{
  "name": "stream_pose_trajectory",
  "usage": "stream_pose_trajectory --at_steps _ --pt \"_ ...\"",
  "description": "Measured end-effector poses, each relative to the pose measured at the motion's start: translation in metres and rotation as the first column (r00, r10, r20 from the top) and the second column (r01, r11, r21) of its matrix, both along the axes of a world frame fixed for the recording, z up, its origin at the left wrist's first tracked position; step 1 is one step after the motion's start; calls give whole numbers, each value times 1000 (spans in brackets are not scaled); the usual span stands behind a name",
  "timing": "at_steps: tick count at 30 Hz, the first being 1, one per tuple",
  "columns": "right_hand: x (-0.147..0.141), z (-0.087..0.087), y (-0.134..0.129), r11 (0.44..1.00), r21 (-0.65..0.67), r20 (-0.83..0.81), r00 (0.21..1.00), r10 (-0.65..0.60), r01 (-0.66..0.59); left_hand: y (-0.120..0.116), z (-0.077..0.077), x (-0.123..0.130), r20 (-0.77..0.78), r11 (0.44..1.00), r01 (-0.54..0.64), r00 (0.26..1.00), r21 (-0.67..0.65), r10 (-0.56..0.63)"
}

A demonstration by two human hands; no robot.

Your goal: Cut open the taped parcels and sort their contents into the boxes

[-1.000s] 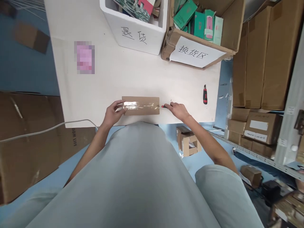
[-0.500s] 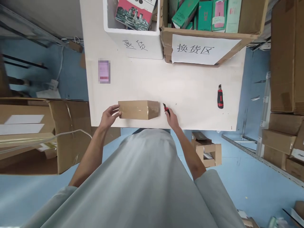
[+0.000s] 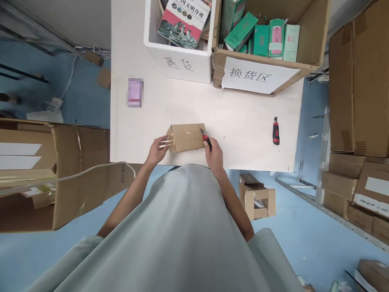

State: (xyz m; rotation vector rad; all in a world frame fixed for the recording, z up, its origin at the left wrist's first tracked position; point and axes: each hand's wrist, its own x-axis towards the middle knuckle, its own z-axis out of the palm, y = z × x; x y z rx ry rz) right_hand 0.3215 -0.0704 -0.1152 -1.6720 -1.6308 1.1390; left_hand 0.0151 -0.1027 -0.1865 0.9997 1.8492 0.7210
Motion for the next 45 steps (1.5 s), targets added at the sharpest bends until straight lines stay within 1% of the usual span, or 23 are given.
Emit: stream_pose_trajectory --at_steps 2,4,6,8,9,11,13,15,17,18,21,24,28,33,41,45 --pt "1 16 5 997 63 73 997 35 -40 3 -8 21 91 1000 23 996 -21 -21" --pt "-2 28 8 993 77 144 986 80 -92 5 -13 35 162 997 65 985 -49 -56" --pt "-7 37 8 990 58 206 971 118 -132 5 -13 39 193 994 86 979 -70 -71" --pt "-13 45 5 989 33 267 955 131 -145 6 -8 33 182 996 63 982 -59 -51" --pt "-16 49 2 990 28 300 946 121 -135 6 -3 29 170 999 41 985 -31 -35" --pt "-20 58 -4 995 35 363 929 76 -95 9 12 18 147 998 14 989 68 -24" --pt "-25 68 -12 997 44 398 916 42 -64 17 30 9 140 981 27 989 191 -55" --pt "-31 79 -20 998 11 408 911 56 -66 28 47 4 149 959 81 981 272 -125" --pt "-40 88 -28 994 -73 409 906 109 -86 41 59 1 165 943 164 962 290 -219" --pt "-46 92 -31 987 -125 407 902 142 -99 48 62 1 178 935 205 948 289 -263" --pt "-68 98 -38 955 -253 410 876 252 -155 62 62 -2 231 920 276 911 279 -343" --pt "-88 99 -41 936 -286 454 832 319 -203 69 58 -5 286 919 288 887 268 -362" --pt "-106 96 -41 935 -285 515 789 335 -211 72 58 -9 328 915 311 862 258 -386" --pt "-119 97 -40 931 -309 567 747 346 -197 77 60 -12 344 905 338 843 258 -413" --pt "-137 120 -38 909 -386 620 685 381 -156 80 57 -12 357 901 348 832 258 -424" --pt "-152 125 -38 896 -425 666 626 405 -127 80 55 -12 358 897 356 827 263 -433"
